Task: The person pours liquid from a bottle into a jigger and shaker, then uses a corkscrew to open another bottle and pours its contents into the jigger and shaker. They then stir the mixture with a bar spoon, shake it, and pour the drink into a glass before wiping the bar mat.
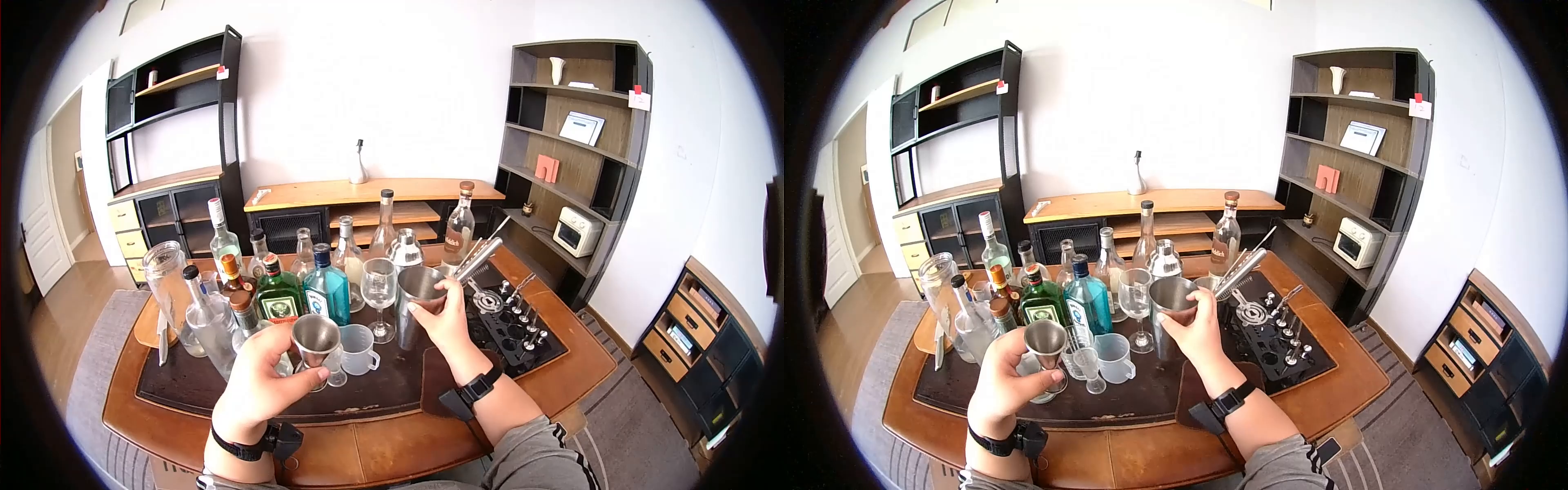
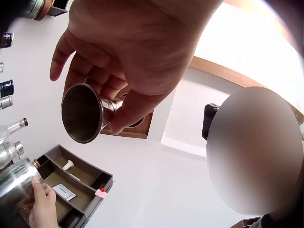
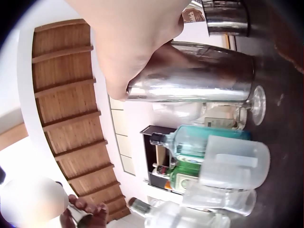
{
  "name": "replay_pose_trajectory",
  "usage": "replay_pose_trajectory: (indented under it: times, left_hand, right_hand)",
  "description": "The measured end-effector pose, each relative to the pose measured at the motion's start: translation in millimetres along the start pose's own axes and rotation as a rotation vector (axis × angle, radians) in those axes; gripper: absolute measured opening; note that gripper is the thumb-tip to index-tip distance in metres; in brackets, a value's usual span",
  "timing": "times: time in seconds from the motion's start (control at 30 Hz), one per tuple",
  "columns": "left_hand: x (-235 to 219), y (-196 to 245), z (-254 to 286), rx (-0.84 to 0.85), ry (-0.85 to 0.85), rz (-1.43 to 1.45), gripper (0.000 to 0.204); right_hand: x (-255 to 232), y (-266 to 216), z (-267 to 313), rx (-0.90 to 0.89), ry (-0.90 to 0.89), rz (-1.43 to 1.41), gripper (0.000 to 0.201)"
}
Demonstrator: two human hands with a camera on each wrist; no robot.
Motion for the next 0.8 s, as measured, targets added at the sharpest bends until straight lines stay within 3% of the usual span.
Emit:
replay_pose_trajectory:
  times: [0.07,0.17,0.27,0.4,0.53,0.8]
  left_hand:
    - [-0.6,-2.2,-1.2,0.015,0.016,-0.018,0.019]
    - [2.9,-10.4,-5.8,-0.066,0.026,-0.008,0.02]
    - [9.3,-24.7,-8.7,-0.039,0.022,-0.188,0.02]
    - [27.6,-35.8,-12.7,-0.072,-0.109,-0.075,0.02]
    - [34.3,-30.6,-12.5,-0.112,-0.186,-0.081,0.02]
    - [32.8,-29.4,-10.9,-0.119,-0.2,-0.083,0.018]
  right_hand:
    - [-11.4,-0.2,1.3,-0.301,0.001,0.493,0.057]
    - [-11.4,17.8,8.5,-0.059,-0.049,0.18,0.056]
    - [-10.1,19.6,10.0,0.14,-0.119,-0.073,0.058]
    - [-9.0,23.1,12.6,-0.043,-0.143,0.194,0.056]
    - [-4.9,12.7,19.5,0.088,-0.171,0.062,0.058]
    - [-1.6,-4.6,21.8,-0.117,-0.183,0.282,0.058]
Point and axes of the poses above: each hand's wrist, its own z-axis away from the middle knuckle, its own x-axis out of the palm, y = z × x, the point moved 1 cm from there along -z, towards the middle knuckle, and after that the axes turned 3 degrees about z, right-handed, at the moved point
